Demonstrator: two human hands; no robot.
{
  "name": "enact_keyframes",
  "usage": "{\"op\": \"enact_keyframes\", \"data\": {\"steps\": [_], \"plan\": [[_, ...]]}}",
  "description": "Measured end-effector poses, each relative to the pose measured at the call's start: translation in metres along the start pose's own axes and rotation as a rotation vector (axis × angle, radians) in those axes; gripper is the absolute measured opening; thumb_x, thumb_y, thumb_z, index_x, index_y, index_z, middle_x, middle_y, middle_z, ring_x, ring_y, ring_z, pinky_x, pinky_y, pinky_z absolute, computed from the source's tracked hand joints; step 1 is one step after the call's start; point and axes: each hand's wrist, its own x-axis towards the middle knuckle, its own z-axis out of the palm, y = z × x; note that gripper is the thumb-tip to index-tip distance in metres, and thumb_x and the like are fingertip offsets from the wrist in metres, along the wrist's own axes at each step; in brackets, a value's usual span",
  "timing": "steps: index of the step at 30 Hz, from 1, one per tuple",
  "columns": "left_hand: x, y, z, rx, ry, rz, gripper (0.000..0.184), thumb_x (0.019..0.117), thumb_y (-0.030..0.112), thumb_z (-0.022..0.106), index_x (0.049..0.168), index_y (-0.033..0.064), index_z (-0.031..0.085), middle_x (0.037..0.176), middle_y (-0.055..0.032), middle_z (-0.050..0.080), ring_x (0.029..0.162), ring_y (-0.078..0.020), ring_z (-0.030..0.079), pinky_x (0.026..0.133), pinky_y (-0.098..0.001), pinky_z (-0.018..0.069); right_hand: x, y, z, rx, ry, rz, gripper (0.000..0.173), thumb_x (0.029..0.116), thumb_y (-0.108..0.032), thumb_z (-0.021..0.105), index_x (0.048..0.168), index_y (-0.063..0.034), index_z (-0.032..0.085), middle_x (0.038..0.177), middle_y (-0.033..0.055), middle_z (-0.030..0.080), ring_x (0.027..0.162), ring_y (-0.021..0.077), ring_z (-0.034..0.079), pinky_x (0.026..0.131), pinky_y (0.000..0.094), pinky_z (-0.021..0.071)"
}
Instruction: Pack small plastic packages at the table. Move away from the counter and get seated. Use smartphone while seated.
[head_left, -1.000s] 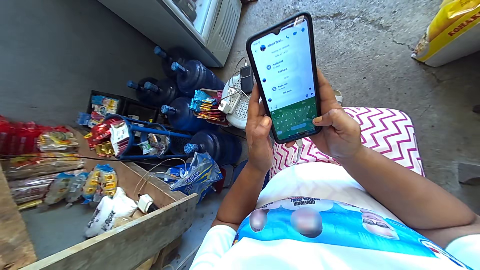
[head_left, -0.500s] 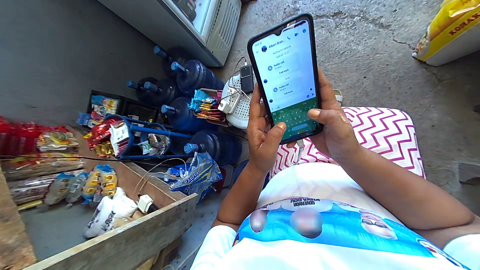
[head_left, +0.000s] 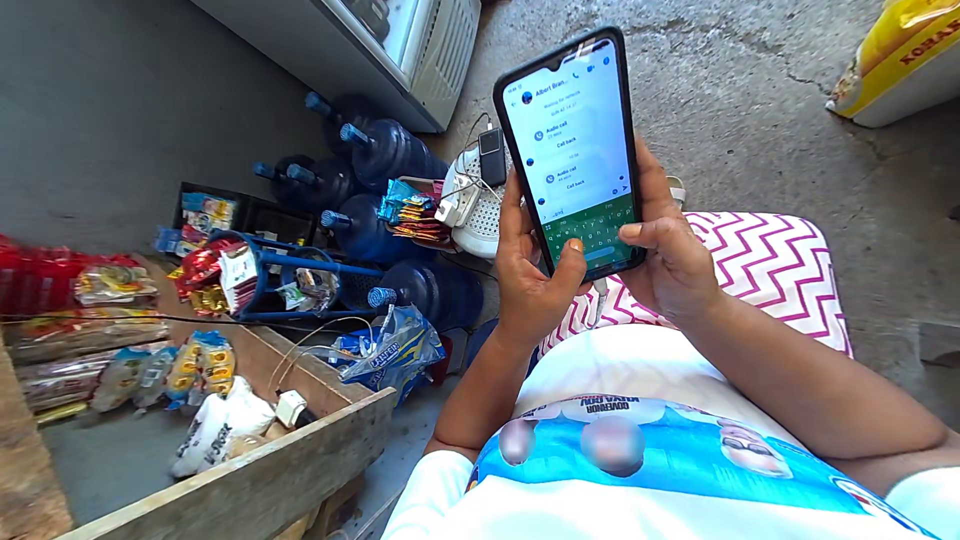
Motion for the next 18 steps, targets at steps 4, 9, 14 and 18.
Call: {"op": "enact_keyframes", "data": {"steps": [4, 9, 14, 18], "plan": [[-0.0002, -0.0018, -0.0022, -0.058, -0.024, 0.022, 0.081, 0.088, -0.007, 0.048, 0.159, 0.0031, 0.009, 0.133, -0.0048, 0.055, 0.105, -0.0065, 0.066, 0.079, -0.0238, 0.0601, -0.0009, 0.0004, -0.0008, -0.042, -0.018, -0.01, 0.084, 0.0847, 0.005, 0.043, 0.161, -0.0157, 0.014, 0.138, -0.0006, 0.056, 0.115, 0.0117, 0.066, 0.076, 0.0276, 0.0638], [-0.0008, -0.0022, -0.0027, -0.063, -0.019, 0.027, 0.082, 0.0875, -0.007, 0.047, 0.159, 0.0036, 0.009, 0.135, -0.0056, 0.055, 0.106, -0.0078, 0.066, 0.078, -0.0245, 0.0605, -0.0008, -0.0019, 0.0033, -0.116, 0.016, 0.006, 0.089, 0.0822, 0.011, 0.043, 0.162, -0.0154, 0.012, 0.138, 0.001, 0.056, 0.111, 0.0119, 0.068, 0.068, 0.0272, 0.0644], [-0.0008, -0.0018, -0.0031, -0.055, -0.029, 0.03, 0.082, 0.0871, -0.007, 0.047, 0.159, 0.0035, 0.009, 0.135, -0.0053, 0.055, 0.105, -0.0075, 0.066, 0.077, -0.0243, 0.0605, -0.0011, -0.0012, 0.0007, -0.048, -0.002, 0.013, 0.082, 0.0856, 0.005, 0.037, 0.161, -0.0163, 0.014, 0.139, 0.0012, 0.054, 0.116, 0.013, 0.065, 0.075, 0.0284, 0.0637], [-0.0011, -0.0018, -0.0028, -0.067, -0.03, 0.028, 0.082, 0.0867, -0.008, 0.047, 0.159, 0.0037, 0.009, 0.134, -0.005, 0.055, 0.106, -0.0071, 0.066, 0.076, -0.0236, 0.0602, -0.0006, -0.0002, 0.0011, -0.052, 0.008, 0.002, 0.079, 0.0878, 0.006, 0.035, 0.161, -0.0159, 0.014, 0.139, 0.0015, 0.054, 0.114, 0.0132, 0.067, 0.072, 0.0281, 0.0644]]}}
